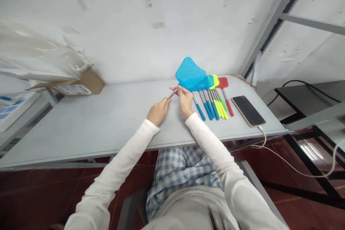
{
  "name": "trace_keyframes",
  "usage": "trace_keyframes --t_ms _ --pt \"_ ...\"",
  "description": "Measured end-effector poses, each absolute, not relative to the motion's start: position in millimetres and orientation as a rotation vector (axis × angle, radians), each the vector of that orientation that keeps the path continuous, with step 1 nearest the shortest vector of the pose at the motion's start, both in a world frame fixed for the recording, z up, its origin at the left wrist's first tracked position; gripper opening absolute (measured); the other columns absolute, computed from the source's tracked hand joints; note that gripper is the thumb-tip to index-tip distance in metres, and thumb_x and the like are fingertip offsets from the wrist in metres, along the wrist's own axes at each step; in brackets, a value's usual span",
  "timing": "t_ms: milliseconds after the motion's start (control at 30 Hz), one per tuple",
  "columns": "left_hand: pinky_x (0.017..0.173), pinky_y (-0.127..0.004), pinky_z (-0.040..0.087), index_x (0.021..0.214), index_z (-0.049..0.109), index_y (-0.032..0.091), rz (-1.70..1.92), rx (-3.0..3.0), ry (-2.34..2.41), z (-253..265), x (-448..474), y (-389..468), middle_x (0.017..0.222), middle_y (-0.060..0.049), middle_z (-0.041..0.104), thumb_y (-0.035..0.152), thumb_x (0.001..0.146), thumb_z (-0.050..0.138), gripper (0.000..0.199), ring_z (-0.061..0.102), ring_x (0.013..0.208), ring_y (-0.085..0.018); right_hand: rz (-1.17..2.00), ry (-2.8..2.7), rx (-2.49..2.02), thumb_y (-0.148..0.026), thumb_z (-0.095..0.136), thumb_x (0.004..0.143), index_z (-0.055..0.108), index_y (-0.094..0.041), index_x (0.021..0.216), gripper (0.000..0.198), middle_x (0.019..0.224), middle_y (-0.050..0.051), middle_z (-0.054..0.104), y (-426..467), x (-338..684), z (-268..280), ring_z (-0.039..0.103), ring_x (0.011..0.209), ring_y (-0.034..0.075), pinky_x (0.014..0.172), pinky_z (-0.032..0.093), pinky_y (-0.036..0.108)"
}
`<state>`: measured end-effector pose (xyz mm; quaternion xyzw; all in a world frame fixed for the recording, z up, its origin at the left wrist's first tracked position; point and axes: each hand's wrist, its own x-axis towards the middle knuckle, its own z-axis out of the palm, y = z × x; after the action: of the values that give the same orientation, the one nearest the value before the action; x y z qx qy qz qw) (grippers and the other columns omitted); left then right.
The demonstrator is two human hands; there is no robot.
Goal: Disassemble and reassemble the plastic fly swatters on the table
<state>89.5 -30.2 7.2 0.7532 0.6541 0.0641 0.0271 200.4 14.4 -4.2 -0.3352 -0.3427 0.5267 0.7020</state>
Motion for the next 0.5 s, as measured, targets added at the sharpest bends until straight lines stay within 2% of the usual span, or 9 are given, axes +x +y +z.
trace_keyframes --t_ms 200,300,367,500 --pt "0.063 -0.029 0.041 0.115 0.059 0.017 0.034 2.35 2.041 2.9 74.7 -48.5 0.09 -0.014 0.074 0.045 0.104 0.021 0.049 0.072 0.085 -0.027 1.156 -0.484 -0.77 -0.03 0.068 0.087 0.059 -0.019 0.07 0.022 0.068 -0.002 0.068 46.7 242.9 12.5 0.072 0.081 0.014 0.093 0.057 0.033" --pt "0.06 -0.029 0.039 0.113 0.06 0.018 -0.025 2.386 2.017 -0.2 57.0 -60.3 0.088 -0.013 0.074 0.045 0.104 0.022 0.048 0.071 0.081 -0.027 1.073 -0.408 -0.779 -0.03 0.069 0.087 0.057 -0.02 0.07 0.023 0.066 -0.004 0.065 60.0 276.6 22.8 0.072 0.077 0.012 0.091 0.058 0.031" --pt "0.059 -0.028 0.037 0.11 0.061 0.018 -0.017 2.388 1.997 -1.0 46.8 -64.2 0.084 -0.012 0.073 0.044 0.104 0.023 0.046 0.07 0.077 -0.026 1.095 -0.47 -0.771 -0.03 0.066 0.09 0.058 -0.019 0.074 0.02 0.072 -0.002 0.068 61.5 288.9 26.8 0.073 0.082 0.012 0.09 0.058 0.03" --pt "0.059 -0.028 0.034 0.104 0.061 0.019 0.089 2.368 1.986 0.4 41.0 -59.6 0.077 -0.009 0.071 0.043 0.104 0.026 0.043 0.068 0.071 -0.024 1.156 -0.632 -0.697 -0.043 0.06 0.093 0.059 -0.02 0.084 0.024 0.084 0.0 0.074 48.8 277.7 30.6 0.073 0.081 0.013 0.084 0.058 0.031"
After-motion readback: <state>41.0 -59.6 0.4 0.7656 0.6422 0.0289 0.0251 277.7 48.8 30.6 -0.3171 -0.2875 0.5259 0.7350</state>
